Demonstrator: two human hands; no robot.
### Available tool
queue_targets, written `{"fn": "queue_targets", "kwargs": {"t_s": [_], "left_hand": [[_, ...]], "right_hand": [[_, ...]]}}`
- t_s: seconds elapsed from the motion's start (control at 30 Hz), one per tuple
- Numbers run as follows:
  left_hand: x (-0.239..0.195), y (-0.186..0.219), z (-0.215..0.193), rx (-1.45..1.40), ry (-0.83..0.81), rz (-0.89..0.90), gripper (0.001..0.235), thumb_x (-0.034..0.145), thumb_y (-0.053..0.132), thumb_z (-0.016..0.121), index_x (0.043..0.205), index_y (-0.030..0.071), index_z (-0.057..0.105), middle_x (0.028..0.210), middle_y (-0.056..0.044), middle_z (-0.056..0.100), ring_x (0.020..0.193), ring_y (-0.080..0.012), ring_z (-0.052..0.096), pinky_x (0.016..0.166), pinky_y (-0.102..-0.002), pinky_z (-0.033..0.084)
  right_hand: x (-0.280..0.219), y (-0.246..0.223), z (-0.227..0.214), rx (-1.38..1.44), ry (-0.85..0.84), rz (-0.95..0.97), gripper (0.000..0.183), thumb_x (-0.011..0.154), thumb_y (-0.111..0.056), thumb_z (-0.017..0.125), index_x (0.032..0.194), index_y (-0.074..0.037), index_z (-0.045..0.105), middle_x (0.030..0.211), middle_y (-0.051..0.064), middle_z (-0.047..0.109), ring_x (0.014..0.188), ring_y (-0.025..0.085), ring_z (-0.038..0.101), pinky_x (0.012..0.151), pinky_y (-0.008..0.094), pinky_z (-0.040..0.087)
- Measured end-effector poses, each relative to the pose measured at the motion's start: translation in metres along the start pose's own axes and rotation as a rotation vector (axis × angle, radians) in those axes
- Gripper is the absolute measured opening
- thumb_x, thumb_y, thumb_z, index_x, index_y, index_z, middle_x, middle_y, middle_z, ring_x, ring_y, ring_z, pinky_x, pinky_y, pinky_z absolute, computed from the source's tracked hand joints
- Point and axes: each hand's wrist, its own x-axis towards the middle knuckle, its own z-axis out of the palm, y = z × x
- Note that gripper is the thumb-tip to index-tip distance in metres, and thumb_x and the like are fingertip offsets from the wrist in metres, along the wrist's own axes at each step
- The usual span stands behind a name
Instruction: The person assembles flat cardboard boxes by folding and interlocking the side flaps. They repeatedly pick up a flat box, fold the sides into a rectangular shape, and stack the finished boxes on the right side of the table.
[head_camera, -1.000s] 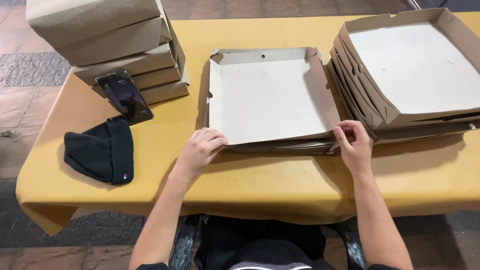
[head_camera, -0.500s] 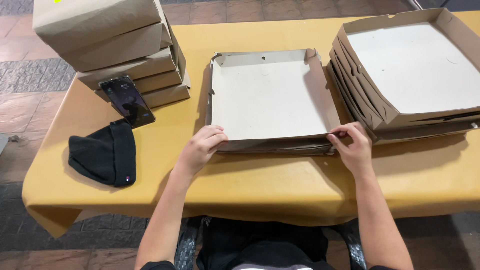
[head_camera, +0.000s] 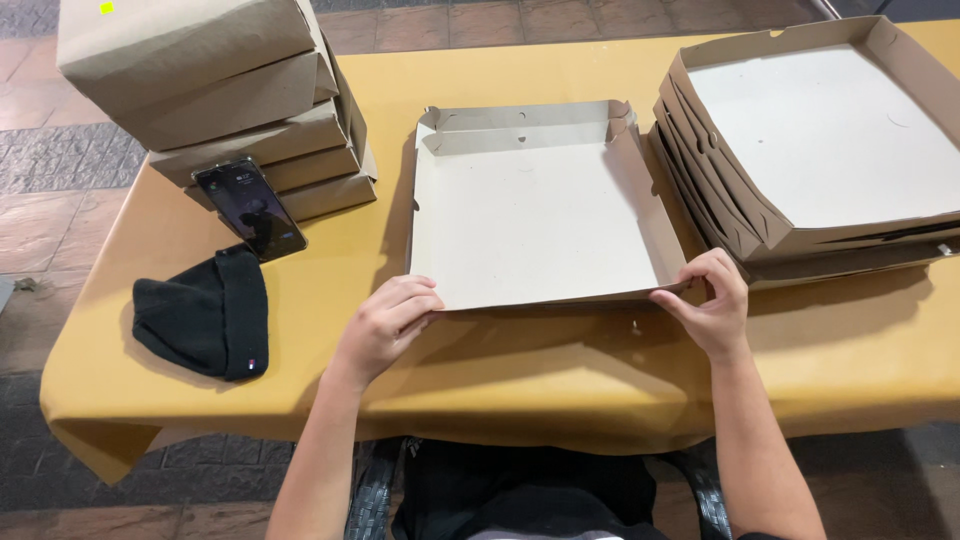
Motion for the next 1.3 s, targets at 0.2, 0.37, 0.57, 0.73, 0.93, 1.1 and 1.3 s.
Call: {"fn": "queue_targets", "kwargs": {"t_s": [0.2,0.37,0.57,0.73,0.93,1.1,1.3], "left_hand": [[-0.002,0.023,0.000,0.046,-0.127,-0.007,0.003,0.105,0.009,0.074,0.106,0.008,0.076,0.097,-0.006,0.076,0.110,-0.0290,0.077,0.099,-0.041,0.064],[-0.007,0.021,0.024,0.134,-0.316,0.051,0.014,0.111,0.007,0.058,0.112,0.009,0.072,0.104,-0.004,0.072,0.117,-0.0239,0.072,0.107,-0.038,0.059],[0.019,0.050,0.041,0.286,-0.385,0.177,0.012,0.110,0.012,0.059,0.114,0.016,0.070,0.105,0.002,0.070,0.112,-0.0171,0.069,0.103,-0.034,0.054],[0.027,0.056,0.078,0.302,-0.343,0.265,0.006,0.109,0.019,0.061,0.109,0.022,0.067,0.102,0.004,0.066,0.104,-0.0151,0.067,0.092,-0.033,0.050],[0.039,0.059,0.125,0.282,-0.330,0.306,0.007,0.108,0.018,0.061,0.107,0.023,0.067,0.101,0.005,0.067,0.100,-0.0161,0.068,0.084,-0.033,0.049],[0.052,0.049,0.148,0.307,-0.321,0.298,0.012,0.109,0.022,0.058,0.119,0.023,0.065,0.106,0.003,0.068,0.099,-0.0192,0.069,0.082,-0.034,0.048],[0.054,0.047,0.137,0.367,-0.246,0.181,0.022,0.109,0.032,0.065,0.128,0.020,0.065,0.100,0.002,0.066,0.095,-0.0202,0.068,0.081,-0.038,0.048]], "right_hand": [[0.005,-0.002,0.003,-0.090,-0.029,0.104,0.031,0.089,-0.020,0.100,0.104,-0.009,0.076,0.095,0.006,0.063,0.087,0.020,0.066,0.090,0.034,0.056],[0.008,-0.012,0.008,-0.122,-0.078,0.290,0.040,0.102,-0.021,0.085,0.139,-0.012,0.073,0.125,0.012,0.068,0.121,0.028,0.068,0.111,0.042,0.056],[0.017,-0.038,0.013,-0.180,-0.174,0.289,0.046,0.110,-0.027,0.071,0.154,-0.014,0.063,0.158,0.022,0.062,0.150,0.041,0.053,0.123,0.060,0.042],[0.017,-0.010,0.030,-0.343,-0.191,0.099,0.042,0.113,-0.034,0.070,0.151,-0.017,0.066,0.154,0.007,0.069,0.156,0.031,0.051,0.134,0.061,0.023],[0.022,-0.015,0.045,-0.555,-0.141,-0.072,0.037,0.111,-0.027,0.074,0.147,-0.020,0.072,0.143,0.001,0.075,0.146,0.024,0.062,0.134,0.060,0.024],[0.022,-0.034,0.061,-0.499,-0.125,-0.129,0.028,0.105,-0.029,0.078,0.132,-0.024,0.076,0.136,-0.006,0.073,0.137,0.021,0.065,0.131,0.057,0.033],[0.005,-0.072,0.064,-0.181,-0.292,-0.123,0.034,0.097,-0.004,0.069,0.122,-0.024,0.079,0.126,-0.006,0.074,0.123,0.022,0.071,0.124,0.049,0.047]]}}
